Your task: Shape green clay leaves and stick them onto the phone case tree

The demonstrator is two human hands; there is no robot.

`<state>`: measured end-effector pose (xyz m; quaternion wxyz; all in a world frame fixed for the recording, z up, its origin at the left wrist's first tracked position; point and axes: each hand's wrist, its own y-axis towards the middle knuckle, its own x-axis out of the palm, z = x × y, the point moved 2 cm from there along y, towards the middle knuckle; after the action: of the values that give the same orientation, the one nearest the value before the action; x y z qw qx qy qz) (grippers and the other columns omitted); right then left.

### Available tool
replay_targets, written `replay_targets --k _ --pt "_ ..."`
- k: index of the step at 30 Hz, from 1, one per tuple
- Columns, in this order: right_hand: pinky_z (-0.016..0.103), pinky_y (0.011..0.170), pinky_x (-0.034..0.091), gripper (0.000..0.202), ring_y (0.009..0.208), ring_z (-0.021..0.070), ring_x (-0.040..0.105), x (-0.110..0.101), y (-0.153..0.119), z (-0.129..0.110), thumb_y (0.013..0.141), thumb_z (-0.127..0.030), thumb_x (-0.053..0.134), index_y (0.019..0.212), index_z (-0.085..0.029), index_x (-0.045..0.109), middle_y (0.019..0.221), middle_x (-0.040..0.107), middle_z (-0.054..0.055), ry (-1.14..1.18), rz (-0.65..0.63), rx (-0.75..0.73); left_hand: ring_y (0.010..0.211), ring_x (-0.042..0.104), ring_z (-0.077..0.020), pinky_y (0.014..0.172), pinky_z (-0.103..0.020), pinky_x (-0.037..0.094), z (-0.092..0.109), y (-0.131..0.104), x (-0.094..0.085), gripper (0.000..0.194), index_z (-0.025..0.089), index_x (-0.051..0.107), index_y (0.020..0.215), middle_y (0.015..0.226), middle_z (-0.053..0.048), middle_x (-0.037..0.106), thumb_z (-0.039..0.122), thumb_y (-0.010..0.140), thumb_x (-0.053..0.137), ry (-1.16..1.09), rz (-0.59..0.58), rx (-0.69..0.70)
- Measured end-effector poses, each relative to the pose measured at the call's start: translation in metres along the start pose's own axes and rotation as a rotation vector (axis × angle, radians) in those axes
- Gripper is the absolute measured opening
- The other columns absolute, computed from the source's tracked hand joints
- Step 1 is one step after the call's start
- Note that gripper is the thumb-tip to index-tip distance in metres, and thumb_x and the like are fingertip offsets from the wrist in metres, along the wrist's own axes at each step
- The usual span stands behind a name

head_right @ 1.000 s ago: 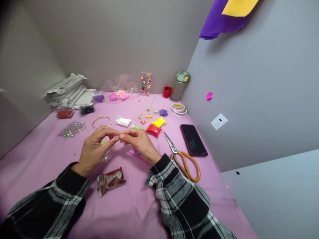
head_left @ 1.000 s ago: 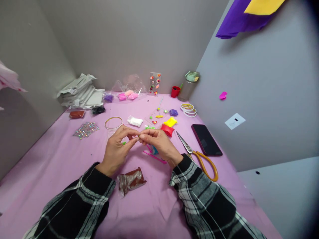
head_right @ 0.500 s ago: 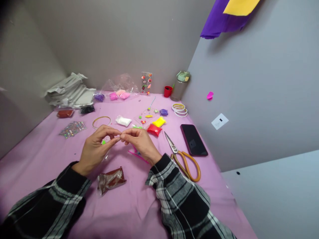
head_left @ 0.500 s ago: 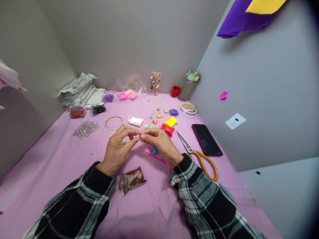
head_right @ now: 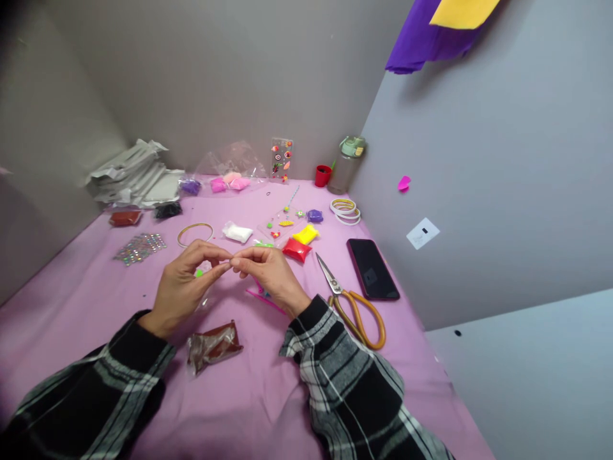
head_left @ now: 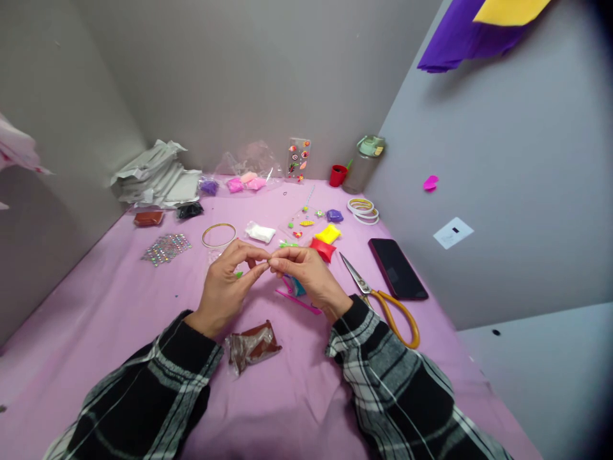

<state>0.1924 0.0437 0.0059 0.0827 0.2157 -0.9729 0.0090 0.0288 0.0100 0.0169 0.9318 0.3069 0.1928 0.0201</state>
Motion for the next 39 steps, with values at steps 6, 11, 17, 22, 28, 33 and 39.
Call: replay_targets --k 6,11,17,22,28,33,39 --pt "0.026 0.068 0.043 0.012 0.067 0.0109 0.054 0.000 0.000 0.001 0.080 -0.031 0.075 0.077 -0.019 0.074 0.072 0.066 -0.002 0.004 -0.013 -0.029 0.077 0.056 -0.0167 0.074 -0.030 0.046 0.001 0.000 0.000 0.009 0.021 0.071 0.088 0.082 -0.001 0.062 0.012 0.087 0.069 -0.001 0.018 0.000" --pt "0.026 0.066 0.042 0.012 0.065 0.0109 0.053 0.000 0.000 0.000 0.078 -0.030 0.077 0.073 -0.020 0.073 0.069 0.065 -0.002 -0.007 0.010 -0.018 0.077 0.056 -0.0166 0.075 -0.031 0.046 0.001 0.000 0.000 0.009 0.022 0.071 0.089 0.084 0.000 0.063 0.013 0.087 0.070 -0.002 0.006 -0.005" --pt "0.027 0.070 0.045 0.012 0.068 0.0116 0.055 0.001 -0.001 -0.002 0.082 -0.032 0.074 0.080 -0.020 0.076 0.076 0.068 0.000 0.004 -0.021 -0.050 0.076 0.056 -0.0166 0.074 -0.030 0.045 0.002 0.000 -0.001 0.008 0.021 0.070 0.086 0.081 0.000 0.063 0.013 0.087 0.069 -0.004 0.022 0.004" --pt "0.026 0.069 0.045 0.012 0.066 0.0111 0.055 0.000 0.001 0.000 0.077 -0.030 0.077 0.075 -0.019 0.074 0.072 0.066 -0.002 0.001 0.008 -0.037 0.076 0.055 -0.0157 0.074 -0.029 0.045 -0.001 -0.001 -0.001 0.010 0.021 0.069 0.087 0.082 0.000 0.062 0.010 0.087 0.069 0.003 0.013 0.009" --pt "0.027 0.070 0.044 0.013 0.067 0.0112 0.055 0.000 0.000 0.001 0.082 -0.032 0.072 0.078 -0.020 0.076 0.076 0.068 0.000 -0.013 -0.015 -0.062 0.076 0.056 -0.0157 0.075 -0.029 0.044 -0.003 -0.001 0.000 0.011 0.020 0.069 0.086 0.082 0.000 0.062 0.010 0.087 0.069 0.005 0.011 -0.003" --pt "0.027 0.069 0.045 0.011 0.068 0.0114 0.055 -0.001 0.001 0.003 0.079 -0.031 0.076 0.079 -0.020 0.075 0.075 0.067 -0.001 0.012 0.008 -0.056 0.078 0.056 -0.0158 0.077 -0.030 0.045 -0.004 0.000 0.000 0.007 0.020 0.069 0.088 0.084 0.000 0.062 0.014 0.088 0.069 -0.010 0.007 -0.044" --pt "0.026 0.067 0.046 0.011 0.066 0.0109 0.056 -0.001 0.002 0.003 0.075 -0.029 0.079 0.079 -0.020 0.075 0.076 0.068 -0.001 0.034 0.058 -0.080 0.086 0.061 -0.0166 0.082 -0.031 0.048 -0.011 0.000 0.003 0.011 0.020 0.066 0.097 0.094 -0.002 0.066 0.027 0.089 0.069 -0.234 -0.067 -0.291"
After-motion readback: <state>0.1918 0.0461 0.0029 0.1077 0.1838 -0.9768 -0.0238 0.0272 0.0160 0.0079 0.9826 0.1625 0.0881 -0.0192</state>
